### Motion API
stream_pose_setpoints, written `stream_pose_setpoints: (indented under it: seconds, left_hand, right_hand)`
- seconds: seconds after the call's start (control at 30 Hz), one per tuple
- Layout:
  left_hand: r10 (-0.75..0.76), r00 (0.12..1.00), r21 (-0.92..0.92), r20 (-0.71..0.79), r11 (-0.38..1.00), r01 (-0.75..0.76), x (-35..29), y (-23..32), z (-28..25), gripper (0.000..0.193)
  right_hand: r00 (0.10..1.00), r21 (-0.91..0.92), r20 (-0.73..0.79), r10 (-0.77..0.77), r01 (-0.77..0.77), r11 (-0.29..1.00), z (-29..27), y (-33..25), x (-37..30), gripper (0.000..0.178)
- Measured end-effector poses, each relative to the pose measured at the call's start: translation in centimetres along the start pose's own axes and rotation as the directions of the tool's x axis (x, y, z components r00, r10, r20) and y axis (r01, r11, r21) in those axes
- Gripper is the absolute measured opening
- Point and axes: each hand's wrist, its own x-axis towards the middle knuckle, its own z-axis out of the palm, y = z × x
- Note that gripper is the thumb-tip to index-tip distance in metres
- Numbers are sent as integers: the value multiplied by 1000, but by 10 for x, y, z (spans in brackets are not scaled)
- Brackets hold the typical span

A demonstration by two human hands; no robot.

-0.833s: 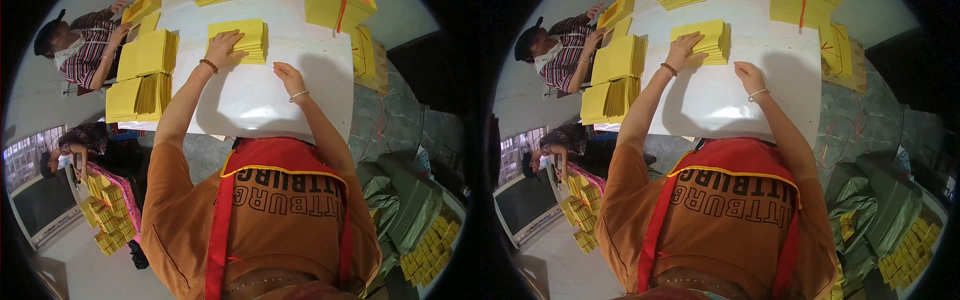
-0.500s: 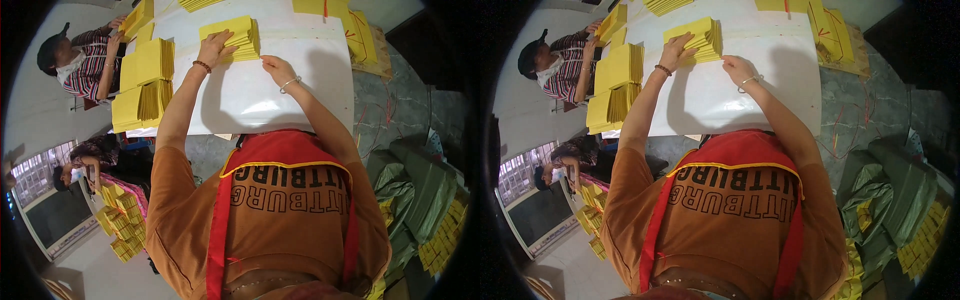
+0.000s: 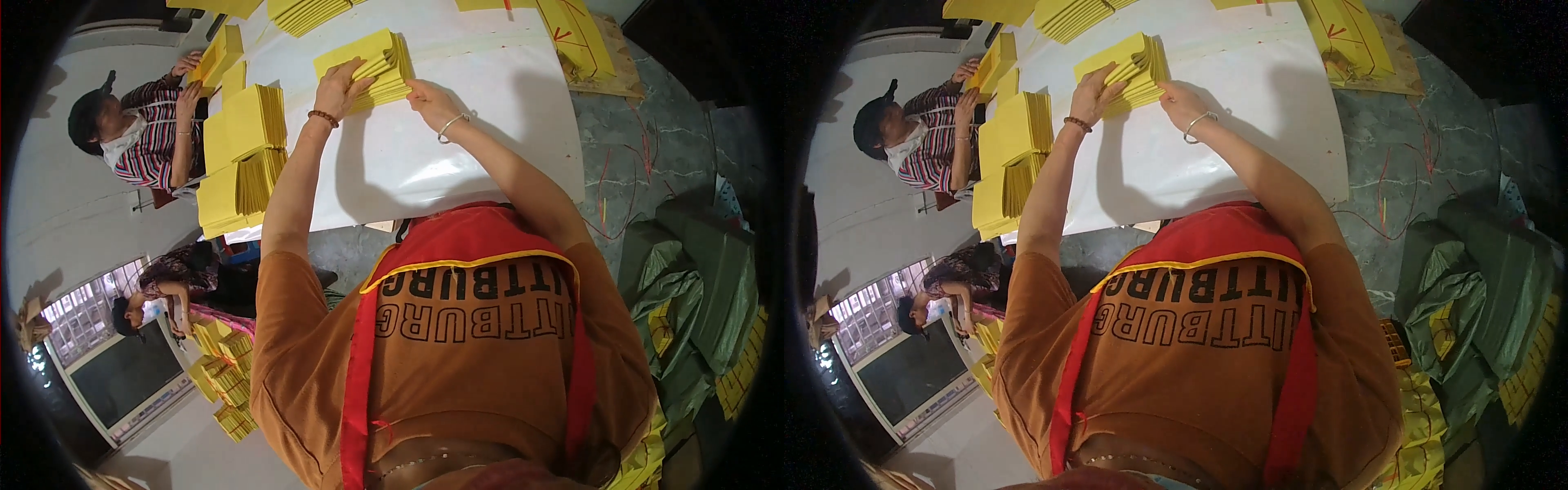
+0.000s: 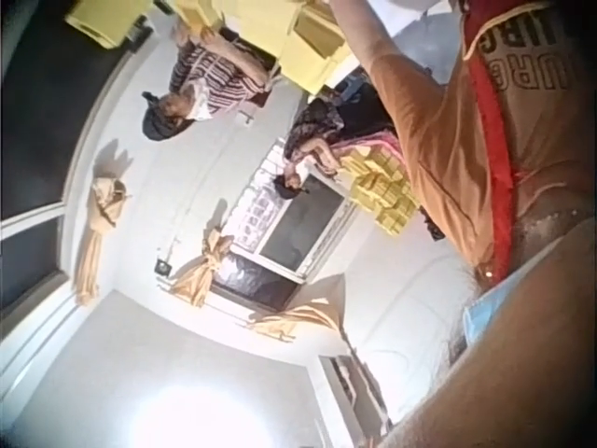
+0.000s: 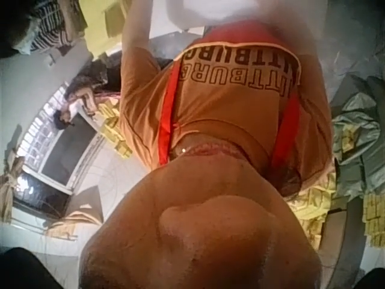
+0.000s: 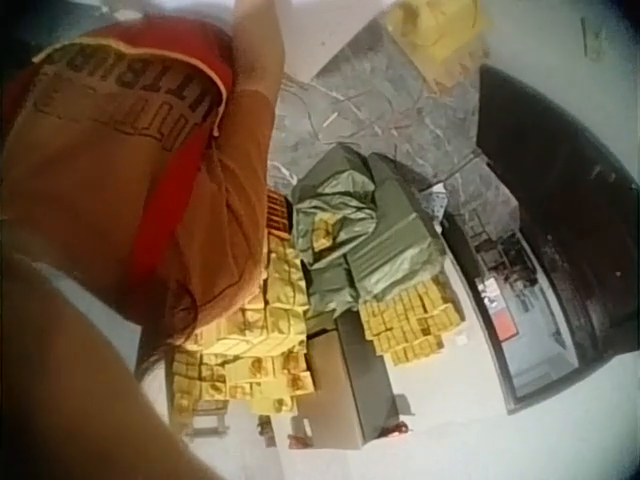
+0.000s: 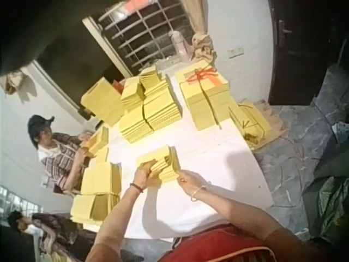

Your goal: Folding and stacking sheets of yellow paper with silver foil centers.

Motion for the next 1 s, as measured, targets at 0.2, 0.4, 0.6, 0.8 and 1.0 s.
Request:
stream_pose_setpoints:
  seconds: [0.2, 0.4, 0.6, 0.8, 1.0]
  left_hand:
    - [36, 999, -18, 4, 999, -36, 0, -3, 1, 51]
    - [93, 996, 191, 12, 977, -93, 1, 2, 2, 57]
    - [149, 988, 210, -34, 968, -138, 2, -4, 4, 51]
    - [-47, 992, 217, 115, 976, 21, 14, 5, -4, 50]
    - [8, 998, 246, 59, 969, -23, 10, -1, -3, 52]
  right_hand:
    - [997, 58, 61, -39, 36, 998, -6, -9, 2, 47]
    - [968, 230, 233, 94, -149, 962, -23, -38, -9, 52]
    - [957, 230, 224, 183, -235, 944, -30, -33, -13, 53]
    - [944, 317, 179, 277, -322, 892, -19, -12, -18, 49]
    - [944, 296, 205, 259, -312, 903, -6, -20, -20, 54]
